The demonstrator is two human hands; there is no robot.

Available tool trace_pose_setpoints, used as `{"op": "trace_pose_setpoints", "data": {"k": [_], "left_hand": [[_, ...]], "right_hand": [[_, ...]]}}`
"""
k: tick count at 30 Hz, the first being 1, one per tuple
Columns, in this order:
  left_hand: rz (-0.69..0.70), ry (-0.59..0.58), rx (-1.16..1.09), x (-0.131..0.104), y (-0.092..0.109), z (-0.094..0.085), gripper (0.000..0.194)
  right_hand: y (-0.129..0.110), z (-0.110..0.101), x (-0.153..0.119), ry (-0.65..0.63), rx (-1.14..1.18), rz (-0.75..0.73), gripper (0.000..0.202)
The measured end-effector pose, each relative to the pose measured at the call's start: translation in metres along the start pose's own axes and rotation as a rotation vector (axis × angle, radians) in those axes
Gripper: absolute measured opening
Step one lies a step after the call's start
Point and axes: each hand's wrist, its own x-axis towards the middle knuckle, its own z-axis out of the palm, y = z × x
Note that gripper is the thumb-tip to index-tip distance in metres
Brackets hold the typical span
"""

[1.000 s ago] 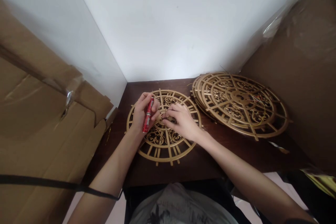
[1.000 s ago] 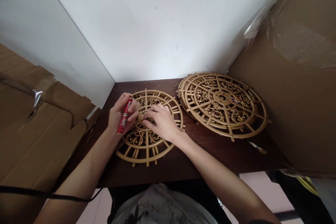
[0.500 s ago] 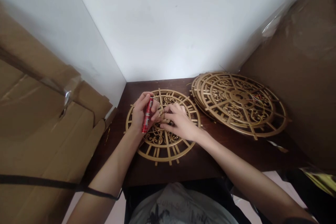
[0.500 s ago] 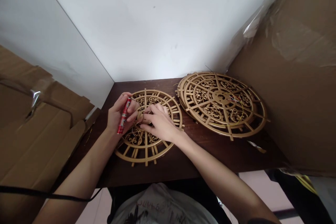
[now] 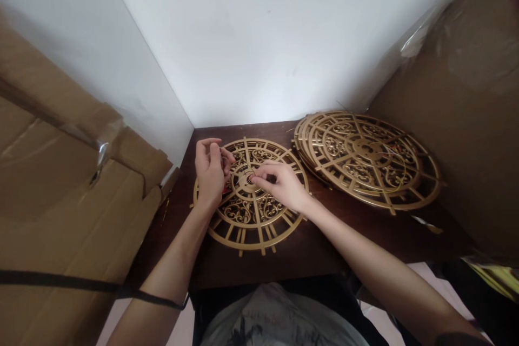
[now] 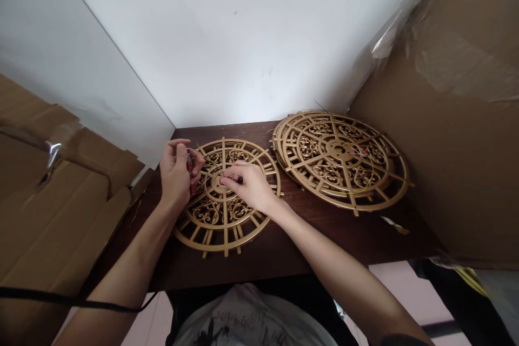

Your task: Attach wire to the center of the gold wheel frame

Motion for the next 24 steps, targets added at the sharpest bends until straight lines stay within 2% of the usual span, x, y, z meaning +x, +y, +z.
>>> {"op": "trace_pose_setpoints", "data": {"k": [3, 8, 12, 19, 24], "left_hand": [[0.038, -0.023, 0.241, 0.002, -0.001, -0.005, 0.023], [0.252, -0.125, 0.864, 0.001, 0.0, -0.009, 0.03], [0.278, -0.215, 1.142, -0.001, -0.001, -0.008, 0.043], [0.227, -0.28, 1.267, 0.0, -0.004, -0.01, 0.041], [0.329, -0.377, 1.157, 0.002, -0.012, -0.011, 0.035]], "right_hand": [[0.001, 0.0, 0.001, 0.048, 0.049, 0.031, 0.013], [0.005, -0.002, 0.003, 0.178, 0.061, 0.087, 0.015], [0.007, -0.002, 0.003, 0.217, 0.066, 0.095, 0.014], [0.006, -0.001, 0.003, 0.21, 0.147, 0.135, 0.012], [0.004, -0.002, 0.004, 0.139, 0.332, 0.205, 0.015]]}}
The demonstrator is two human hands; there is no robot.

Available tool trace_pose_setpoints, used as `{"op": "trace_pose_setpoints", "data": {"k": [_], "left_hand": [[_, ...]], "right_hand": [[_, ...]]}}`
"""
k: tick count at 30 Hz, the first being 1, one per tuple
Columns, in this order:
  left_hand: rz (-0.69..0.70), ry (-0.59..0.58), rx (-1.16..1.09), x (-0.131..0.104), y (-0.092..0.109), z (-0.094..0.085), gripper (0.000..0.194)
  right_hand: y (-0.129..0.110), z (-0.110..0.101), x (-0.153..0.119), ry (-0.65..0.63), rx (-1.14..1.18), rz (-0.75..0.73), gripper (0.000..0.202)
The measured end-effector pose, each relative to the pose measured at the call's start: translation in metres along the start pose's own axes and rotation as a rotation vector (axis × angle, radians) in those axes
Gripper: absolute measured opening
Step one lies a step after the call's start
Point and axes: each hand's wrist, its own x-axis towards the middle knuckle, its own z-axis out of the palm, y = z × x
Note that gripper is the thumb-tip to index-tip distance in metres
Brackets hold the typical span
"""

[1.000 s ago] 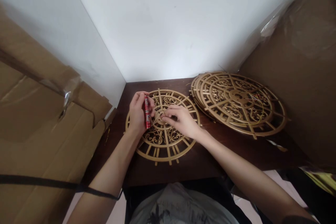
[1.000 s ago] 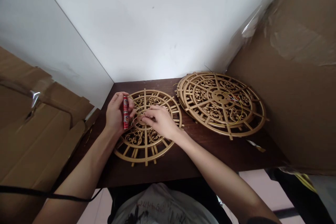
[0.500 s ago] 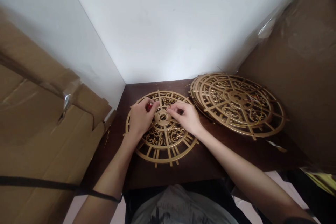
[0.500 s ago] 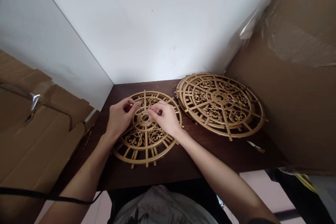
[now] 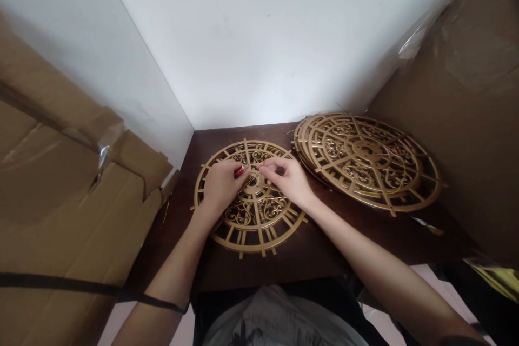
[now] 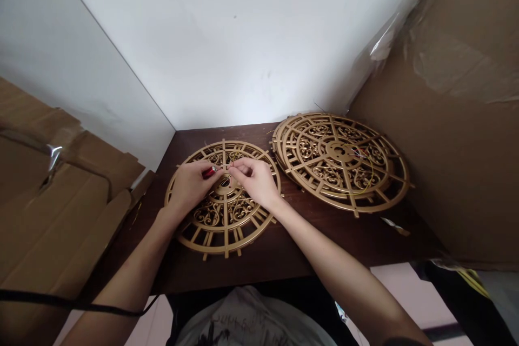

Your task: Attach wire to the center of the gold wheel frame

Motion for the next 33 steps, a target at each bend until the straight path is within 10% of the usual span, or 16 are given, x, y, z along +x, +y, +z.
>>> {"op": "trace_pose_setpoints", "data": {"k": [10, 27, 33], "left_hand": [[0.0, 0.0, -0.183, 0.0, 0.011, -0.01, 0.026], [0.019, 0.038, -0.175, 0.001, 0.01, -0.013, 0.022], [-0.021, 0.055, -0.172, 0.002, 0.007, -0.012, 0.024]], "right_hand": [[0.002, 0.001, 0.002, -0.035, 0.235, 0.148, 0.017], [0.005, 0.001, -0.003, -0.042, -0.126, -0.112, 0.019], [-0.006, 0.0, -0.009, -0.196, -0.387, -0.41, 0.033]]}}
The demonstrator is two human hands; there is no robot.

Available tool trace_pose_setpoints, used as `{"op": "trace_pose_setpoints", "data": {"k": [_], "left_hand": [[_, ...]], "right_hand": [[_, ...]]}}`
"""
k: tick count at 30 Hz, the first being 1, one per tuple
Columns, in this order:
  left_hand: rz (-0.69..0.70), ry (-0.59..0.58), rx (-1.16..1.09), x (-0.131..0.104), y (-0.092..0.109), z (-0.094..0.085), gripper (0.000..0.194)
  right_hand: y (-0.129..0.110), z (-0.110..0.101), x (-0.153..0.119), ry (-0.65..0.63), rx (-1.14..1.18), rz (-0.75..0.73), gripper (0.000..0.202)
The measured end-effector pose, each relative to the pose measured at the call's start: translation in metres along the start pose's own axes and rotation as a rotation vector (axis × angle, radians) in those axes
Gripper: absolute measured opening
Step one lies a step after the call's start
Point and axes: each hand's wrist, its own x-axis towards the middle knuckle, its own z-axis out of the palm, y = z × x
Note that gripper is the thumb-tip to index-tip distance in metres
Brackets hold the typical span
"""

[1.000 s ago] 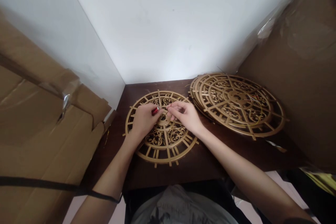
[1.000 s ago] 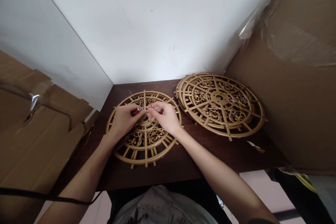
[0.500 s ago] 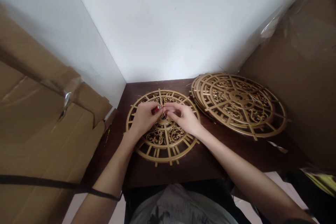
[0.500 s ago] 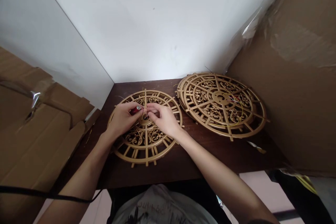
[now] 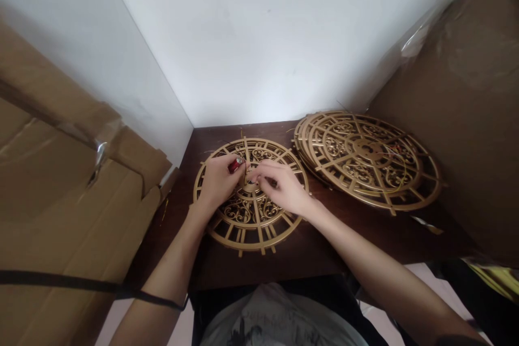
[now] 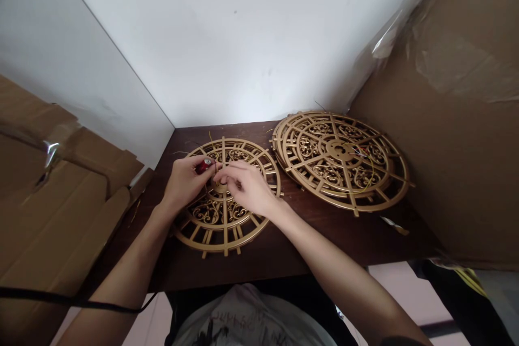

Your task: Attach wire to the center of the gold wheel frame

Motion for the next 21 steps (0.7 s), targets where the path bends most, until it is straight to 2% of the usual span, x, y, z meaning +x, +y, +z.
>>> {"op": "trace_pose_setpoints", "data": {"k": [3, 9, 14, 21], "left_hand": [[-0.024, -0.006, 0.01, 0.0, 0.002, -0.001, 0.026], [-0.022, -0.006, 0.016, -0.001, 0.002, -0.001, 0.025], [-0.02, -0.008, 0.016, -0.001, 0.001, 0.0, 0.025], [-0.025, -0.011, 0.011, 0.0, 0.001, -0.001, 0.025]], "right_hand": [[-0.001, 0.002, -0.002, -0.089, -0.152, -0.114, 0.037], [0.007, 0.005, -0.003, -0.082, -0.295, -0.079, 0.033], [0.01, 0.006, -0.003, -0.057, -0.296, -0.099, 0.029], [0.005, 0.004, -0.003, -0.044, -0.246, -0.125, 0.033]]}}
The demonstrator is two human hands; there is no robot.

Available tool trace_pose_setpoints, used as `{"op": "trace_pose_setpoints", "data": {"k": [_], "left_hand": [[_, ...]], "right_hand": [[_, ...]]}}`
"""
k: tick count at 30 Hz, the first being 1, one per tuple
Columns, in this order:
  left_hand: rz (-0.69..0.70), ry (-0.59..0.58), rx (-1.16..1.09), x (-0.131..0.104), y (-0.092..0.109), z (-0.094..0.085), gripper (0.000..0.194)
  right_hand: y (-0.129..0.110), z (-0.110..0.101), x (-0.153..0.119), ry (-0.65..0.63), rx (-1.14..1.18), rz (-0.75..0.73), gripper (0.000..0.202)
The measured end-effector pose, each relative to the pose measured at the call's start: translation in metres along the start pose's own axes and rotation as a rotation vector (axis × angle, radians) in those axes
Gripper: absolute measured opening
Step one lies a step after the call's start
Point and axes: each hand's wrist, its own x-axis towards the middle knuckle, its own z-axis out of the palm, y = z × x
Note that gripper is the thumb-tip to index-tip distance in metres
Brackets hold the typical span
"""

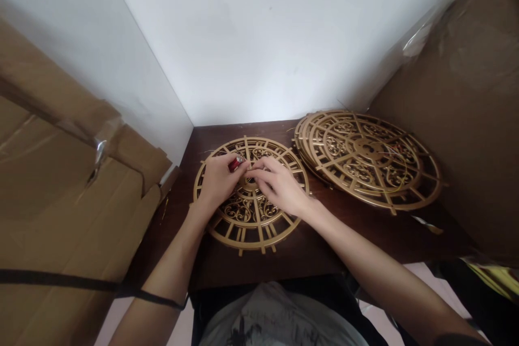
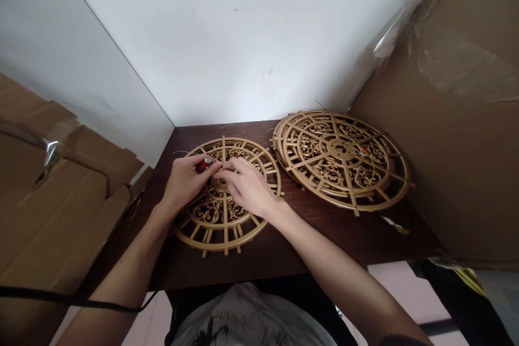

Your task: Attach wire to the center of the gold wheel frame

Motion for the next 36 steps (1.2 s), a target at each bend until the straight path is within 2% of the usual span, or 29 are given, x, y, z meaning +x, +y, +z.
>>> {"op": "trace_pose_setpoints", "data": {"k": [6, 11, 17, 21, 29, 36], "left_hand": [[-0.017, -0.001, 0.002, -0.0008, 0.0004, 0.0002, 0.023], [-0.013, 0.009, 0.004, -0.001, 0.0012, 0.0003, 0.023], [-0.016, 0.006, -0.013, -0.0006, 0.0013, 0.0005, 0.025], [0.0, 0.049, -0.04, -0.0005, -0.0007, 0.0018, 0.027], [0.005, 0.095, -0.204, -0.0022, 0.0001, 0.0022, 0.025], [-0.037, 0.135, -0.294, -0.0019, 0.0027, 0.0022, 0.022]], "right_hand": [[-0.0027, 0.0001, -0.0002, -0.104, -0.142, -0.012, 0.028], [-0.0045, -0.0002, -0.0004, -0.106, -0.201, 0.034, 0.024], [-0.0024, 0.0013, -0.0009, -0.082, -0.178, 0.062, 0.022], [-0.0004, 0.0029, -0.0009, -0.081, -0.151, 0.053, 0.022], [0.0008, 0.004, 0.0002, -0.077, -0.095, 0.013, 0.024], [0.003, 0.0037, 0.0001, -0.074, -0.034, 0.035, 0.026]]}}
